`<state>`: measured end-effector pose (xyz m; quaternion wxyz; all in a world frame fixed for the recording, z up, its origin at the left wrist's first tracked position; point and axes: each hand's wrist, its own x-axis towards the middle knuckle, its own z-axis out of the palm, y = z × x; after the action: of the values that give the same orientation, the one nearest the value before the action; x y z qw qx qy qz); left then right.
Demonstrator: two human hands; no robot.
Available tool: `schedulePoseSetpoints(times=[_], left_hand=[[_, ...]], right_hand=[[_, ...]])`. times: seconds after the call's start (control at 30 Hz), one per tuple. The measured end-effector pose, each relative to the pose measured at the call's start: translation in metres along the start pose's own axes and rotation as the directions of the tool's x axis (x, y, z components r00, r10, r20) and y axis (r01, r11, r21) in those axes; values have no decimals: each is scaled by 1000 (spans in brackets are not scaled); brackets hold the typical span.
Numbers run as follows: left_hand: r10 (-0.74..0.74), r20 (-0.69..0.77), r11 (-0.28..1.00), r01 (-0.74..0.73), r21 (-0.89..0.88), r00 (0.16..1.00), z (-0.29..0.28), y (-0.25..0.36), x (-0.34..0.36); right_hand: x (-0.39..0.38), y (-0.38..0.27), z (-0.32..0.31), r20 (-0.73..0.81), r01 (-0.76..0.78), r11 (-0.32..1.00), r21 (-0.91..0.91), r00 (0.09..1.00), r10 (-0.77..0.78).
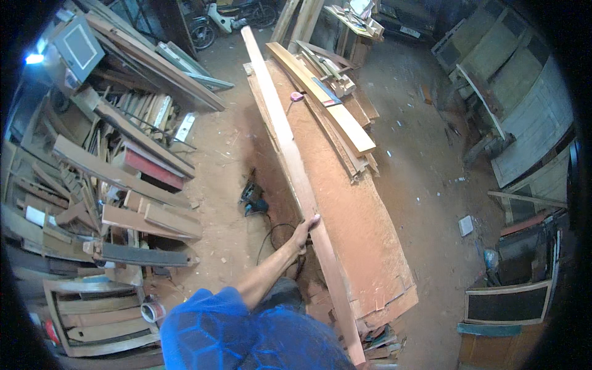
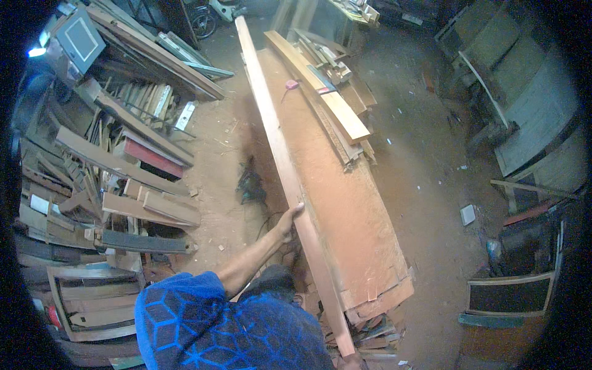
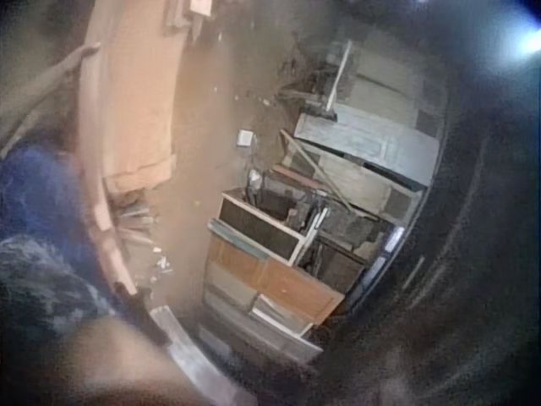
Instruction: The person positions a long wooden plank on a workbench and uses a handheld circular saw to cut it. They make several cuts along the length of the plank, adjusting the wood's position between cuts. The person handles the plank and the saw throughout the process in a cluttered workshop.
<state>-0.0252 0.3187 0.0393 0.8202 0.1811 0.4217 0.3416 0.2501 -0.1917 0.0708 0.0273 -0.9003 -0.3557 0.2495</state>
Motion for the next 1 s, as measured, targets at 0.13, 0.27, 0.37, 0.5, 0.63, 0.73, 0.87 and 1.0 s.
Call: schedulePoseSetpoints(times=[0.13,0.27,0.37,0.5,0.63,0.73,0.87,1.0], left_hand=[[17,-79,1000,-16,10,997,-7,5,36],[-102,-97,994,104,16,990,-12,29,65],[-119,-157,992,122,11,980,-38,27,106],[-30,-214,999,34,13,976,-34,49,129],[-54,-239,996,68,49,970,-34,74,159],[-10,-259,1000,15,17,966,-91,64,186],[-22,-255,990,57,130,967,-69,56,160],[-59,-342,981,119,157,938,-49,45,136]], right_hand=[[14,-14,-30,12,-16,999,-51,1000,17],[26,-37,-46,15,-14,997,-79,1000,15],[43,-57,-54,18,29,994,-103,999,-27],[47,-67,-44,7,62,992,-114,998,-62],[47,-63,-18,-68,67,992,-111,995,-75],[71,-64,-25,-55,127,982,-138,989,-136],[49,-68,-32,-56,67,985,-158,995,-77],[19,-135,-80,-117,69,982,-178,989,-91]])
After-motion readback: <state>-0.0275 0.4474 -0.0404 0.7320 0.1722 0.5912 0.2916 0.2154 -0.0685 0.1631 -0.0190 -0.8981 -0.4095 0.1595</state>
